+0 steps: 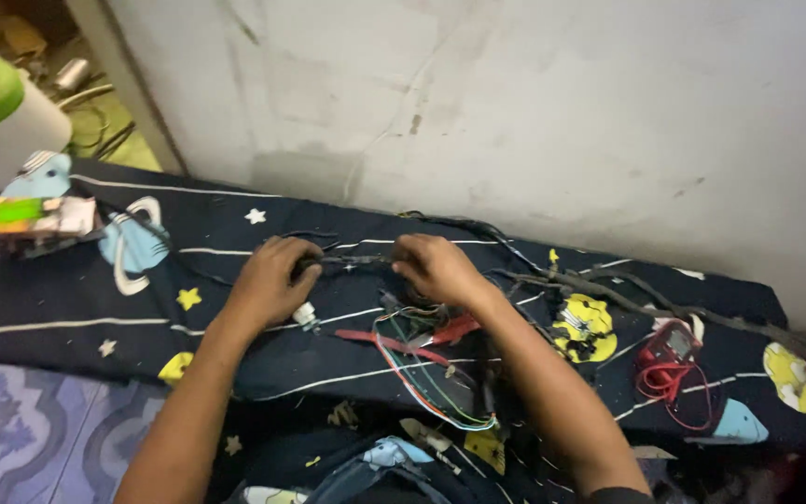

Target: The person strips the insulation from the ends of several wires using a red utility knife. They then use a multimeter to test the electrical continuity of the wires by touching the probes to the exposed ends.

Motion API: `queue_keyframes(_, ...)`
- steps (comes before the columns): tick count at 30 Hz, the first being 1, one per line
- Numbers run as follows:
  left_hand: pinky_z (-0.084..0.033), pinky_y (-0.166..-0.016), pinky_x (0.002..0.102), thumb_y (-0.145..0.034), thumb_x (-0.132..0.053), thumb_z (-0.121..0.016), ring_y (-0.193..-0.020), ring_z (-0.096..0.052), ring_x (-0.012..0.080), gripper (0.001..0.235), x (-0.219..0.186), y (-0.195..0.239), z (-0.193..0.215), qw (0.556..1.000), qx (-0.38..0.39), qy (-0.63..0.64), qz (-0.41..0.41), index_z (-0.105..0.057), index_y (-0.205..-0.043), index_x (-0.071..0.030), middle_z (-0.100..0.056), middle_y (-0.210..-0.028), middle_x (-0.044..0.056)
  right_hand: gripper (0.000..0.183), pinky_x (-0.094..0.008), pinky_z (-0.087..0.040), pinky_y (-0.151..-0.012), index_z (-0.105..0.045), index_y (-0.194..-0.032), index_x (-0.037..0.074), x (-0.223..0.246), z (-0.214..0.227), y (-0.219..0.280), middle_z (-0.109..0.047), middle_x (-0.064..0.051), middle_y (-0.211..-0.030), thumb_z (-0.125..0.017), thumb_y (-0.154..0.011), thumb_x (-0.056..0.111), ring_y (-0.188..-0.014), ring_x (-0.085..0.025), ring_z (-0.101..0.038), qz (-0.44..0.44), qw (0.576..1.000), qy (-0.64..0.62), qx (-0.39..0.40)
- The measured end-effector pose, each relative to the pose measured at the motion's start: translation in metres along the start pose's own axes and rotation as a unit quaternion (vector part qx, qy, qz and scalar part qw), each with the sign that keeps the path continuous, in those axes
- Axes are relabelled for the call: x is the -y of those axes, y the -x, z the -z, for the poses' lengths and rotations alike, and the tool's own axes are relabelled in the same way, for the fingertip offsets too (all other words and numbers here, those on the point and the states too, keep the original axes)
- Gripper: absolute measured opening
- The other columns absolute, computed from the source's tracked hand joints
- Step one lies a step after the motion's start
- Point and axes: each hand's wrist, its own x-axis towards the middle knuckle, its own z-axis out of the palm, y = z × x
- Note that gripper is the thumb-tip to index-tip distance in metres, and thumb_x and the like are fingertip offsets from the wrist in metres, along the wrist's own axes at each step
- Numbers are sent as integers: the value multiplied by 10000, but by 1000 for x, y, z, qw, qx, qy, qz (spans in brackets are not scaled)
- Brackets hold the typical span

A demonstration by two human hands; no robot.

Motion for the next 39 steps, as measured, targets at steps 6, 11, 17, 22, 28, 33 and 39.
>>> queue_keyframes(6,-498,-944,504,-893,-321,-692,-1072,-657,308,229,39,27,16,990,-68,-110,47,-708,-1107,-239,-710,-1019,13,209,-579,-563,-754,-651,-1018,123,19,-22,-52,-698,-150,-930,-688,-915,300,-914,-464,-689,46,997,27,54)
queue_keyframes(11,-481,-935,542,-894,-297,-709,-1073,-654,319,198,74,32,16,982,-129,-104,92,-723,-1079,-226,-708,-1008,16,255,-580,-577,-775,-707,-1087,70,32,-40,-91,-744,-186,-916,-693,-909,251,-902,-457,-720,36,995,65,65)
queue_keyframes(17,-453,-980,551,-910,-271,-685,-1119,-621,302,188,92,36,5,962,-193,-169,95,-720,-1087,-218,-680,-1037,31,245,-537,-588,-820,-710,-1137,114,13,-60,-115,-745,-169,-1000,-669,-924,230,-958,-426,-721,49,997,41,52)
queue_keyframes(22,-435,-987,566,-924,-255,-684,-1130,-625,308,179,96,41,-2,951,-216,-212,57,-722,-1096,-223,-686,-1045,43,293,-557,-559,-838,-740,-1091,101,-2,-22,-89,-755,-183,-997,-669,-940,342,-983,-443,-711,18,996,-82,34)
queue_keyframes(28,-465,-968,514,-896,-263,-737,-1092,-641,321,164,86,39,3,932,-254,-255,39,-740,-1033,-172,-683,-1038,81,301,-505,-538,-875,-733,-1103,95,-63,12,-34,-739,-194,-982,-728,-938,347,-999,-409,-706,-67,986,-155,16)
queue_keyframes(33,-468,-967,432,-911,-194,-792,-1041,-662,293,93,64,27,5,936,-286,-192,-77,-744,-990,-188,-700,-1008,11,181,-437,-552,-918,-731,-1037,71,-45,53,20,-754,-102,-930,-686,-864,95,-934,-251,-697,-62,959,-254,111)
queue_keyframes(39,-496,-971,519,-937,-267,-699,-1095,-679,417,209,-22,-7,5,997,-25,-40,-66,-736,-1098,-139,-727,-1039,172,321,-366,-552,-856,-713,-1153,94,-48,59,57,-764,-50,-925,-768,-839,123,-879,-169,-694,7,927,-315,203)
